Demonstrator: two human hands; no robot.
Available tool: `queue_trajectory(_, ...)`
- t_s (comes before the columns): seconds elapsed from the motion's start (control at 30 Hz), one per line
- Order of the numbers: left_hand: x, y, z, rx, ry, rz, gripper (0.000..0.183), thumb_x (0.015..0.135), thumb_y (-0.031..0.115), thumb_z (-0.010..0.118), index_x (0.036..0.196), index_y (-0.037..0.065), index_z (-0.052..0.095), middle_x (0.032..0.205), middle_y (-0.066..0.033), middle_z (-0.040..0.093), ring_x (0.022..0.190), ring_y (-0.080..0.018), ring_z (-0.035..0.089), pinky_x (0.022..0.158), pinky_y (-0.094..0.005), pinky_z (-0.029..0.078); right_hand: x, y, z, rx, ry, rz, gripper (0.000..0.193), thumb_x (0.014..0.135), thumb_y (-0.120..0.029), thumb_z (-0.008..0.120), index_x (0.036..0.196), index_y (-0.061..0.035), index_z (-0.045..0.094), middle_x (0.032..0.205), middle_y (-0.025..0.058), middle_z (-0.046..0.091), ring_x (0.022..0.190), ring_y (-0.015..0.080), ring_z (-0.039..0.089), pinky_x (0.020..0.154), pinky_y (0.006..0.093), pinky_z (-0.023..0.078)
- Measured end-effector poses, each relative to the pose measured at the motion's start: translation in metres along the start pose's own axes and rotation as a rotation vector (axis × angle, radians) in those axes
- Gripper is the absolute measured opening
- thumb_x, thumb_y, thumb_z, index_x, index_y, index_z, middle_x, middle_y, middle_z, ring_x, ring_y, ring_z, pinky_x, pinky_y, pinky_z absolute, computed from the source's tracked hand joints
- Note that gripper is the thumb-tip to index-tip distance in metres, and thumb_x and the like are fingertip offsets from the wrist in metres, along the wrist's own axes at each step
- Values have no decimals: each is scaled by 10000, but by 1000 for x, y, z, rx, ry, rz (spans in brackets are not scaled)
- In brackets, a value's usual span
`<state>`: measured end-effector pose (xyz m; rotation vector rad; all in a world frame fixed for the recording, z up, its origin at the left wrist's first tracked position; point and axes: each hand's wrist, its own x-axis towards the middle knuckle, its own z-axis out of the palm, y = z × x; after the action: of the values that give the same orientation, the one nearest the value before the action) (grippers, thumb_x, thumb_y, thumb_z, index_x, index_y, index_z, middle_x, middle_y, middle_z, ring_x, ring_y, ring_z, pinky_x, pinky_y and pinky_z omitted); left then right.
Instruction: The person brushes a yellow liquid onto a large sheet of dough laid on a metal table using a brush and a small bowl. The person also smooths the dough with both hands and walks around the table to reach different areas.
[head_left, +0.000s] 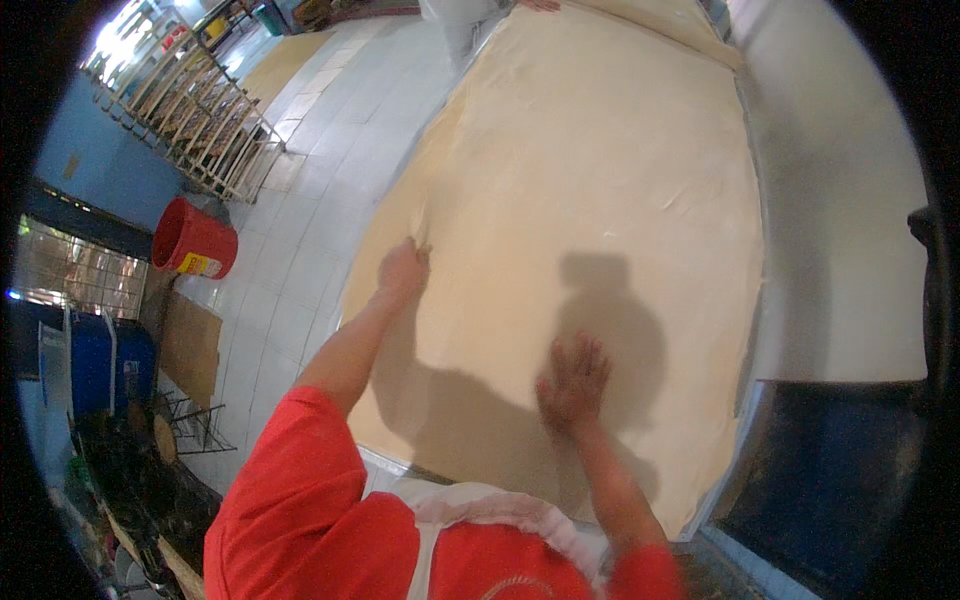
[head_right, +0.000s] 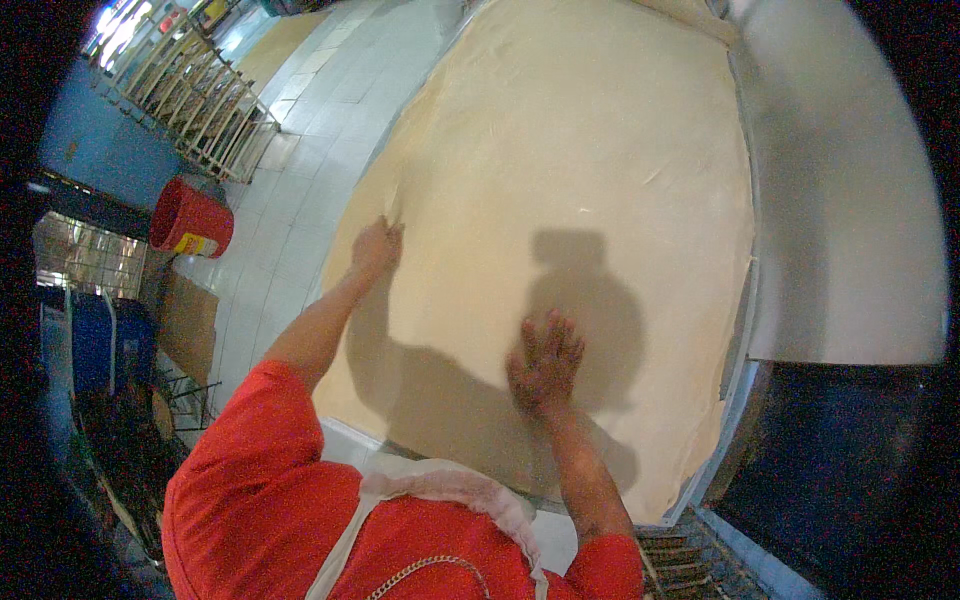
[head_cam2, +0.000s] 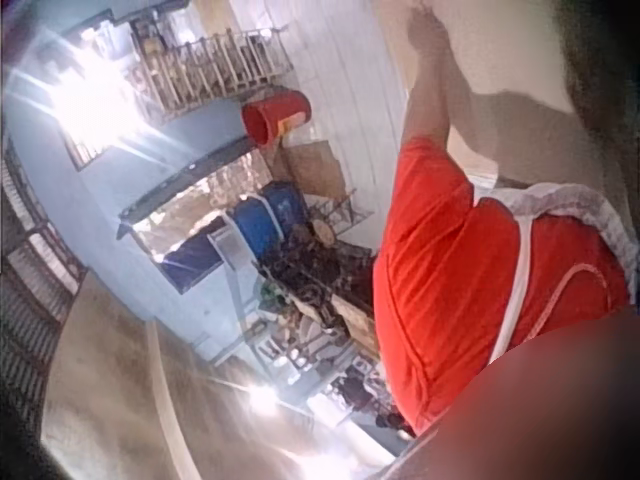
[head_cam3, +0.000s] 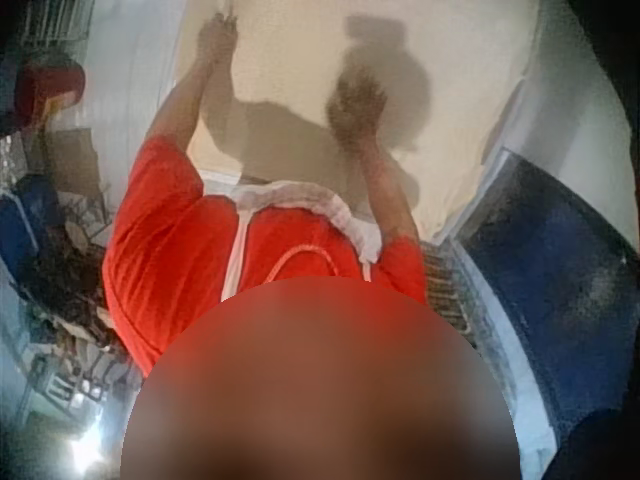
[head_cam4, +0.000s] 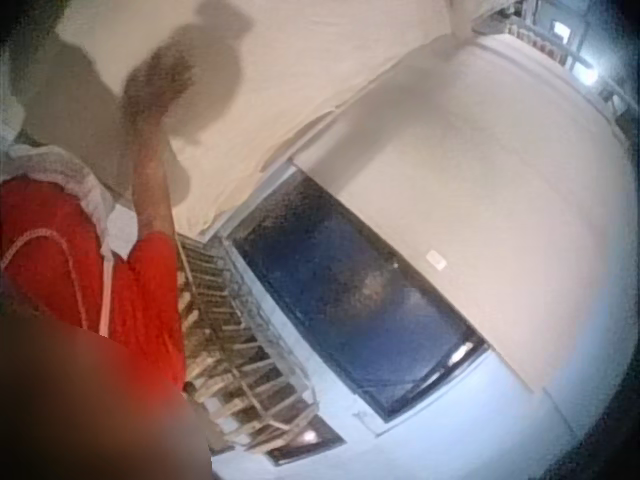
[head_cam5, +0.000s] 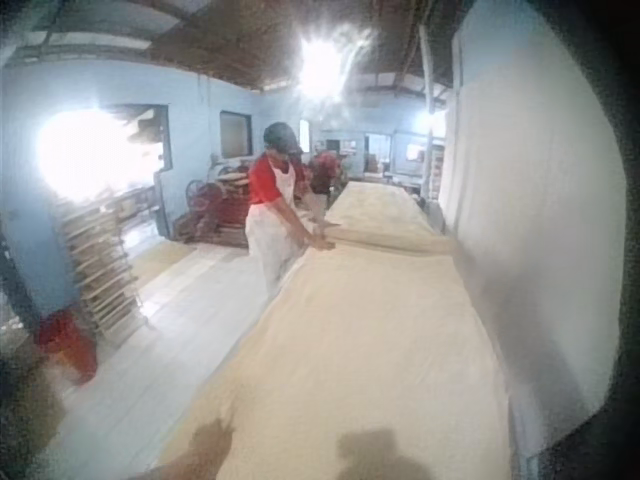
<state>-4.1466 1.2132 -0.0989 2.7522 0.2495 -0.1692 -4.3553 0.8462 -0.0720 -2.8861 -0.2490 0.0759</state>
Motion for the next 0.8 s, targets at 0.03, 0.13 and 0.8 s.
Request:
queue_trajectory(0.03, 2, -14, -4, 4, 150, -24, 596, 966, 489, 552, 1203, -57, 590, 1019, -291, 683, 1003, -465, 657, 916, -555, 493, 1, -3, 3, -36, -61, 32, 709, 941, -474, 560, 1564, -213, 342, 1660, 223, 101, 1518, 476, 60, 1182, 671, 13)
queue_trajectory(0.13, 5, -60, -29, 33, 249, -148, 486, 982, 437, 548, 1114, -23, 633, 960, -269, 694, 956, -470, 660, 841, -541, 523, 14, -23, 13, 12, -45, -81, 703, 942, -567, 519, 1549, -240, 387, 1659, 209, 144, 1519, 467, 77, 1178, 671, -17)
queue_trajectory(0.8, -102, -113, -32, -257, 12, -191, 502, 936, 468, 622, 1082, -11, 658, 1056, -286, 682, 993, -410, 670, 841, -525, 504, -2, -121, 36, 135, -73, -372, 713, 888, -626, 561, 1517, -313, 442, 1666, 160, 167, 1523, 459, 78, 1155, 719, 22)
